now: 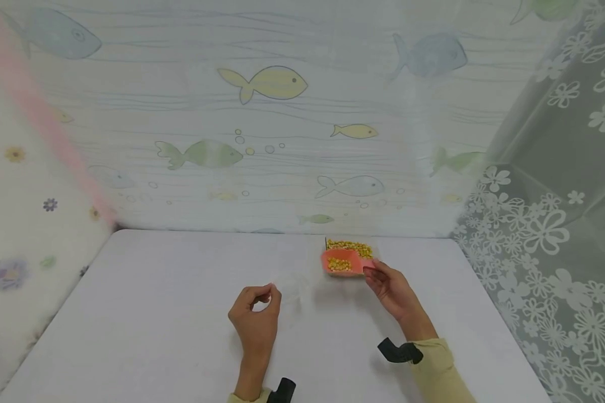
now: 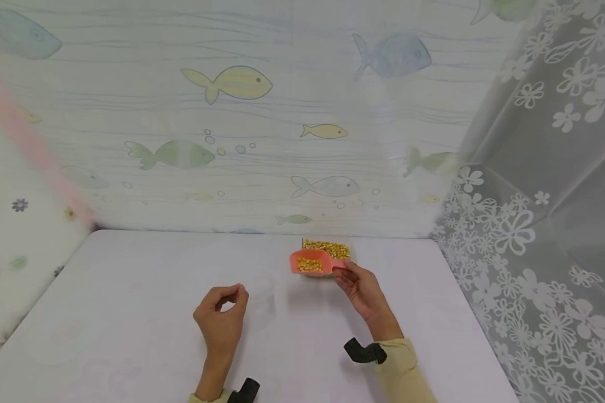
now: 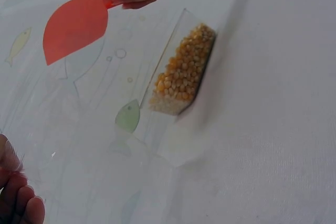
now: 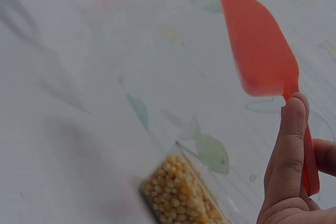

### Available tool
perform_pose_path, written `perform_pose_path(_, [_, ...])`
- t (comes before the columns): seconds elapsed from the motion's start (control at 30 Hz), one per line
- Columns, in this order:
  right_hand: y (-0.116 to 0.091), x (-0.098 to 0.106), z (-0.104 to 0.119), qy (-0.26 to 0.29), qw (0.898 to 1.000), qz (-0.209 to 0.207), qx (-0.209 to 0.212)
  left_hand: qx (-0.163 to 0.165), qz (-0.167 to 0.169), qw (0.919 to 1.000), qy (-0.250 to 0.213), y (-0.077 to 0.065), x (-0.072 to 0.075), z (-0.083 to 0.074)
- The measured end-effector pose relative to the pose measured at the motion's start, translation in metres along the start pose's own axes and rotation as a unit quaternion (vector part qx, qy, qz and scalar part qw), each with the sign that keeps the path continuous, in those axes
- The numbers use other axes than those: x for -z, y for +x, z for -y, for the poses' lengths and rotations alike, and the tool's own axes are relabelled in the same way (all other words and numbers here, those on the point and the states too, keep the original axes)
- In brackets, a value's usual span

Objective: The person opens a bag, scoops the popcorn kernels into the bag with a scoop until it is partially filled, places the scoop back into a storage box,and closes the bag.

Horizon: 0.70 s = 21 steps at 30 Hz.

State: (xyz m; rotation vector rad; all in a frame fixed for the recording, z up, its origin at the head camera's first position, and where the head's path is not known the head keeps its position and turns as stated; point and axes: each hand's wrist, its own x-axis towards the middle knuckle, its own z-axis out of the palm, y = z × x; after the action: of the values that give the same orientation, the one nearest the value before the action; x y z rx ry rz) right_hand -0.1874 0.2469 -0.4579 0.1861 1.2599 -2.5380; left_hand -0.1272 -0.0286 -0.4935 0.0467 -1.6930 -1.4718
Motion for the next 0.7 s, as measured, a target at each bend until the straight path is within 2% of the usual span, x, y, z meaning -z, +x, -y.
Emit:
perform_pose_path(0.27, [-0.005, -0.012, -0.008, -0.013, 0.999, 0.047, -0.019, -0.016, 0.0, 0.9997, 0.02, 0.0, 0.001, 0.0])
perform_pose_path(0.47, [-0.004, -0.02, -0.015, -0.027, 0.997, 0.065, -0.026, -0.016, -0.002, 0.9992, 0.036, 0.001, -0.001, -0.004])
perform_pose_path(0.7, [-0.003, -0.03, -0.026, -0.063, 0.997, 0.036, -0.023, -0.008, 0.009, 0.9993, 0.034, 0.001, 0.002, 0.001])
